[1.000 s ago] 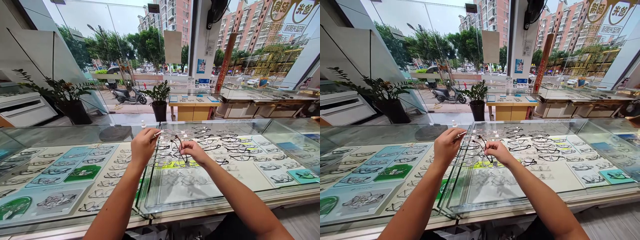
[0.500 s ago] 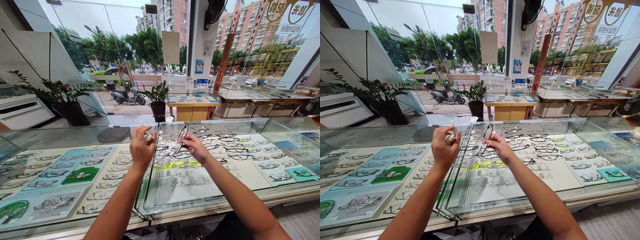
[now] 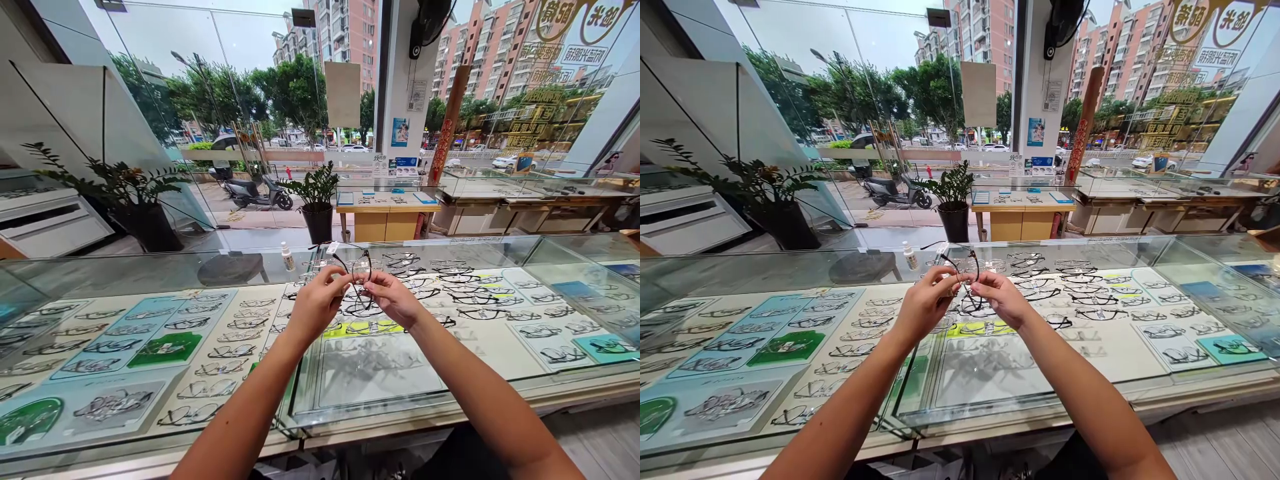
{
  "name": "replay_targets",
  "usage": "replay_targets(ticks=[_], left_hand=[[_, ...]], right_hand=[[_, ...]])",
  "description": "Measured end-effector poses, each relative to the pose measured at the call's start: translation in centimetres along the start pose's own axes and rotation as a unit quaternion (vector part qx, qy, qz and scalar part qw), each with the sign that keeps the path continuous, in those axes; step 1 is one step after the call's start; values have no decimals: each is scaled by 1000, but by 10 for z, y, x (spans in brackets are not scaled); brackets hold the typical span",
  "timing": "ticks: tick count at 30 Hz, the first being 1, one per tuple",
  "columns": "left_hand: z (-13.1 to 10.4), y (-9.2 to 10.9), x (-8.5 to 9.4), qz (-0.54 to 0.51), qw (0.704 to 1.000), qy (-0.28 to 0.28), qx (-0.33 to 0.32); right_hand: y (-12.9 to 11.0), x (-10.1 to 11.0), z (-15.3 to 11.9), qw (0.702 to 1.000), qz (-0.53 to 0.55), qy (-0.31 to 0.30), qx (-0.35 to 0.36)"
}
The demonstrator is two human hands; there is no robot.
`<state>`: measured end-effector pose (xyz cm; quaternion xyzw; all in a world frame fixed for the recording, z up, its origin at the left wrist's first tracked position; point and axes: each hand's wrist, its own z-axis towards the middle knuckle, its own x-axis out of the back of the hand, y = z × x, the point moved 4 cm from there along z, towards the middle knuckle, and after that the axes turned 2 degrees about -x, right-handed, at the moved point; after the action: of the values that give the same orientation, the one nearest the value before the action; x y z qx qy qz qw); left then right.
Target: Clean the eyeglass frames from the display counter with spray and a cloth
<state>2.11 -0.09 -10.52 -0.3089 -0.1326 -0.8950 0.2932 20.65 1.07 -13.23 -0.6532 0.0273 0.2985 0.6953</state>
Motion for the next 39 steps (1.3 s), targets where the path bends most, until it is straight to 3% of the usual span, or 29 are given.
replay_targets(ticks=[7, 13, 23, 29, 32, 36, 39], left_hand=[[1, 0, 4, 8, 999, 50, 0], [0, 6, -1, -1, 999, 3, -42], [-3, 1, -2, -11, 999, 35, 37], [0, 0, 4, -116, 987, 43, 106], [-3, -20, 12, -172, 959, 90, 204], [-14, -73, 26, -191, 909, 152, 337], [-30, -120, 31, -111, 868, 92, 476]], right_hand=[[3, -2, 0, 999, 46, -15, -20], [-6, -3, -3, 995, 87, -42, -6], [-21, 7, -4, 994, 99, -20, 44], [-26, 18, -2, 989, 137, 5, 58], [-32, 25, -3, 987, 143, 22, 71], [-34, 29, -4, 987, 142, 22, 72], [-33, 31, -4, 987, 142, 20, 71]])
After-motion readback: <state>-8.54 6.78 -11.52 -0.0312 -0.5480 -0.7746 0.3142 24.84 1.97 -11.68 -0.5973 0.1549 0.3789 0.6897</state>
